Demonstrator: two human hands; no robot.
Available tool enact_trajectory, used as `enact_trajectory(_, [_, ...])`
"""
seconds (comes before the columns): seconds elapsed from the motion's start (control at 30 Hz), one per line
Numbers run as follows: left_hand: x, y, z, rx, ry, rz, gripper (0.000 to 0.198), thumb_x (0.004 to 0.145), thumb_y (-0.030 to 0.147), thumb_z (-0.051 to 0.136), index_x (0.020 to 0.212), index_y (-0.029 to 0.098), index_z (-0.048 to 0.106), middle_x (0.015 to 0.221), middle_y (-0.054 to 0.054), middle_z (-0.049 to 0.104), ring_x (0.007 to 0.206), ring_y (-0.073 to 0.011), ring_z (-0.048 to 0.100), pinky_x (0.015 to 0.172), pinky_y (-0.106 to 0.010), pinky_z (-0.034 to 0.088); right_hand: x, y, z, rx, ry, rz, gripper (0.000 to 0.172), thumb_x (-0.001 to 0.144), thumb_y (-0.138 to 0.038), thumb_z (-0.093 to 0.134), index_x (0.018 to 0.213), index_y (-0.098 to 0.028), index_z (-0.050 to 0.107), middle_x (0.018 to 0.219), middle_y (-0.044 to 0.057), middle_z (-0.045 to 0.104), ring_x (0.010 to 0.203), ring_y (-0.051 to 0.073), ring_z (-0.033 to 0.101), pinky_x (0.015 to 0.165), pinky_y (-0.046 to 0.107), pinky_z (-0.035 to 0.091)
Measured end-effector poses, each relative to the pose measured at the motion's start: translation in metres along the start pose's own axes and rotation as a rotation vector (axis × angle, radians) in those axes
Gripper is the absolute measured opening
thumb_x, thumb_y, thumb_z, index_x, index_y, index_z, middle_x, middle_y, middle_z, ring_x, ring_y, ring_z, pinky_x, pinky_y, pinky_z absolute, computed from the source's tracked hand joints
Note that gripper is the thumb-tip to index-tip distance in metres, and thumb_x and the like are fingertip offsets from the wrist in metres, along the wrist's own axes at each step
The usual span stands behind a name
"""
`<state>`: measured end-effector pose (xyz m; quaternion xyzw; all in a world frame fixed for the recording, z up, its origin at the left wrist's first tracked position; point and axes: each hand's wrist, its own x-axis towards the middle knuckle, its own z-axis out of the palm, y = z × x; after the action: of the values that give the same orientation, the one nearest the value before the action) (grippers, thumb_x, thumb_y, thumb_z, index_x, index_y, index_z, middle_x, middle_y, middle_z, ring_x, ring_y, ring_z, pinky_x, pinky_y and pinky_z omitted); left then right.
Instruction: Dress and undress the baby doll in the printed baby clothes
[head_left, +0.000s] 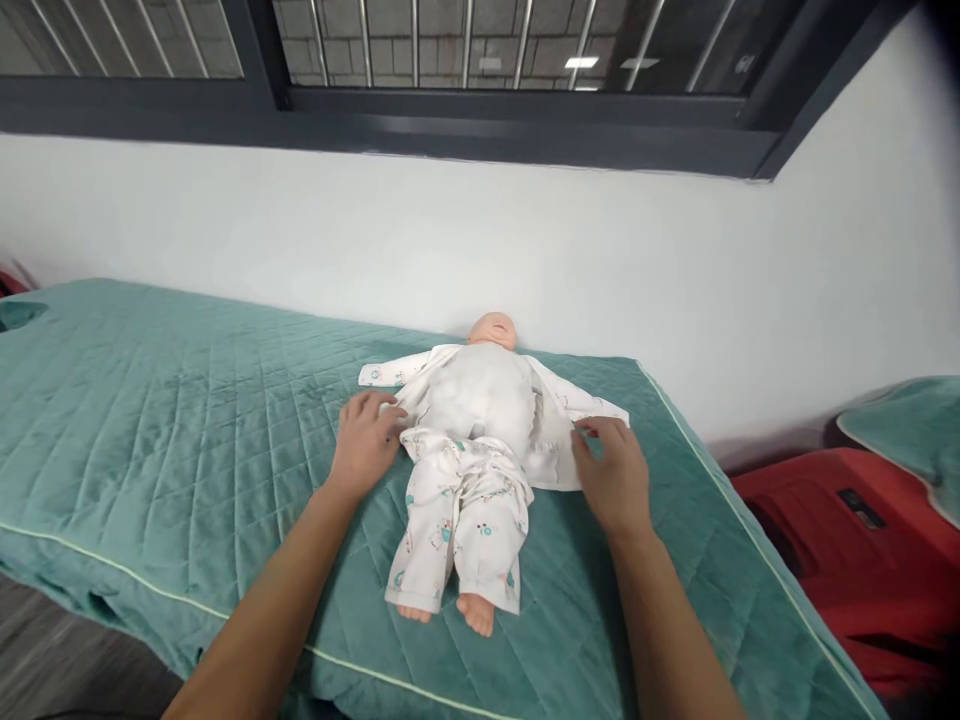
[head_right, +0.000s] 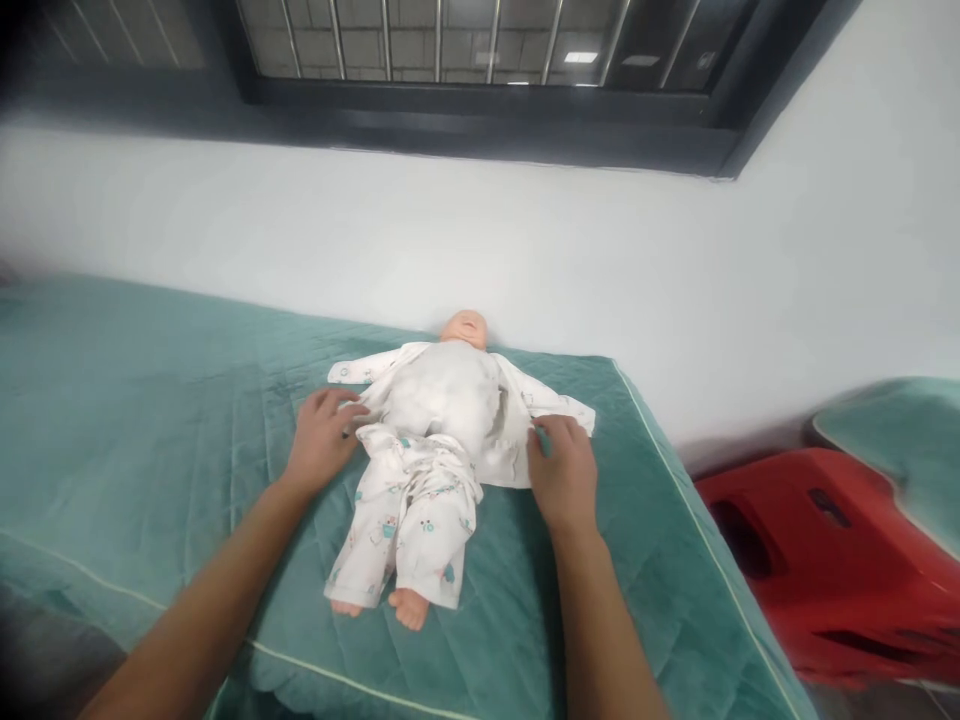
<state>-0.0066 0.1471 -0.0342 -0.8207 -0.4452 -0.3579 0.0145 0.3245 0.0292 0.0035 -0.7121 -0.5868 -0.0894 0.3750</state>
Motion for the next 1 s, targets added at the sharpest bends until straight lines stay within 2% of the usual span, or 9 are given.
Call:
enact_trajectory(0.1, [-0.002,0.008,-0.001,0.011,-0.169,0.180,0.026,0.085,0.021,0.055,0.106,0.024,0.070,0.125,-0.007,0.063,0.126,-0.0316,0.043,0.104,-0.051,0.035,-0.023,-0.026,-0.001,-0.046,-0.257,-0.221,0.021,0.089,-0.019,0.046,0.096,-0.021,0.065,0.102,0.008,0.068,0.100,0.024,0.058,0.091,0.037,0.039])
enact_trajectory(0.13, [-0.002,0.010,-0.002,0.004,-0.198,0.208,0.028,0.085,0.022,0.054,0.108,0.023,0.069,0.127,-0.007,0.062,0.127,-0.0314,0.043,0.105,-0.051,0.035,-0.029,-0.033,0.000,-0.067,-0.335,-0.262,0.022,0.087,-0.015,0.046,0.095,-0.021,0.066,0.103,0.007,0.069,0.101,0.024,0.057,0.093,0.037,0.038])
enact_trajectory(0.2, [-0.002,0.011,-0.003,-0.002,-0.226,0.241,0.029,0.084,0.027,0.056,0.110,0.023,0.069,0.132,-0.008,0.059,0.129,-0.0325,0.041,0.106,-0.053,0.034,-0.039,-0.042,0.002,-0.107,-0.412,-0.307,0.025,0.082,-0.009,0.048,0.095,-0.020,0.066,0.107,0.007,0.069,0.105,0.024,0.055,0.101,0.039,0.033])
enact_trajectory(0.3, [-0.001,0.011,-0.003,-0.009,-0.236,0.282,0.027,0.083,0.031,0.058,0.105,0.024,0.072,0.133,-0.008,0.059,0.131,-0.0333,0.040,0.111,-0.055,0.028,-0.043,-0.044,0.003,-0.129,-0.429,-0.335,0.029,0.078,-0.007,0.049,0.098,-0.020,0.067,0.110,0.006,0.068,0.108,0.024,0.054,0.108,0.039,0.027])
enact_trajectory(0.4, [0.000,0.011,-0.003,-0.040,-0.245,0.337,0.026,0.085,0.032,0.057,0.105,0.024,0.071,0.126,-0.008,0.064,0.130,-0.0295,0.045,0.115,-0.053,0.025,-0.041,-0.041,0.004,-0.132,-0.443,-0.331,0.031,0.077,-0.006,0.048,0.097,-0.020,0.068,0.109,0.006,0.068,0.105,0.023,0.054,0.106,0.037,0.029])
enact_trajectory(0.57, [0.003,0.013,-0.001,-0.074,-0.270,0.470,0.025,0.090,0.029,0.051,0.102,0.021,0.071,0.116,-0.009,0.069,0.121,-0.0229,0.054,0.118,-0.047,0.028,-0.039,-0.037,0.008,-0.123,-0.446,-0.312,0.030,0.075,-0.001,0.046,0.088,-0.018,0.067,0.100,0.005,0.067,0.099,0.022,0.054,0.099,0.037,0.032])
enact_trajectory(0.7, [0.005,0.014,0.000,-0.052,-0.242,0.540,0.021,0.089,0.025,0.053,0.099,0.018,0.070,0.110,-0.010,0.069,0.115,-0.0236,0.057,0.116,-0.045,0.032,-0.040,-0.034,0.007,-0.007,-0.444,-0.349,0.025,0.075,-0.002,0.047,0.080,-0.019,0.064,0.095,0.003,0.067,0.097,0.021,0.052,0.096,0.037,0.031])
enact_trajectory(0.87, [0.005,0.015,-0.003,-0.106,-0.236,0.526,0.018,0.087,0.020,0.052,0.091,0.019,0.069,0.105,-0.009,0.069,0.110,-0.0246,0.057,0.110,-0.046,0.037,-0.040,-0.031,0.004,0.147,-0.430,-0.347,0.019,0.073,-0.003,0.050,0.067,-0.019,0.056,0.080,0.001,0.062,0.092,0.019,0.051,0.093,0.036,0.031])
enact_trajectory(1.0, [0.005,0.021,-0.008,-0.267,-0.265,0.413,0.018,0.083,0.020,0.053,0.091,0.018,0.068,0.105,-0.009,0.068,0.108,-0.0256,0.058,0.101,-0.042,0.043,-0.039,-0.030,0.006,0.215,-0.428,-0.334,0.017,0.073,-0.005,0.049,0.065,-0.019,0.054,0.076,0.001,0.058,0.088,0.019,0.051,0.087,0.035,0.033])
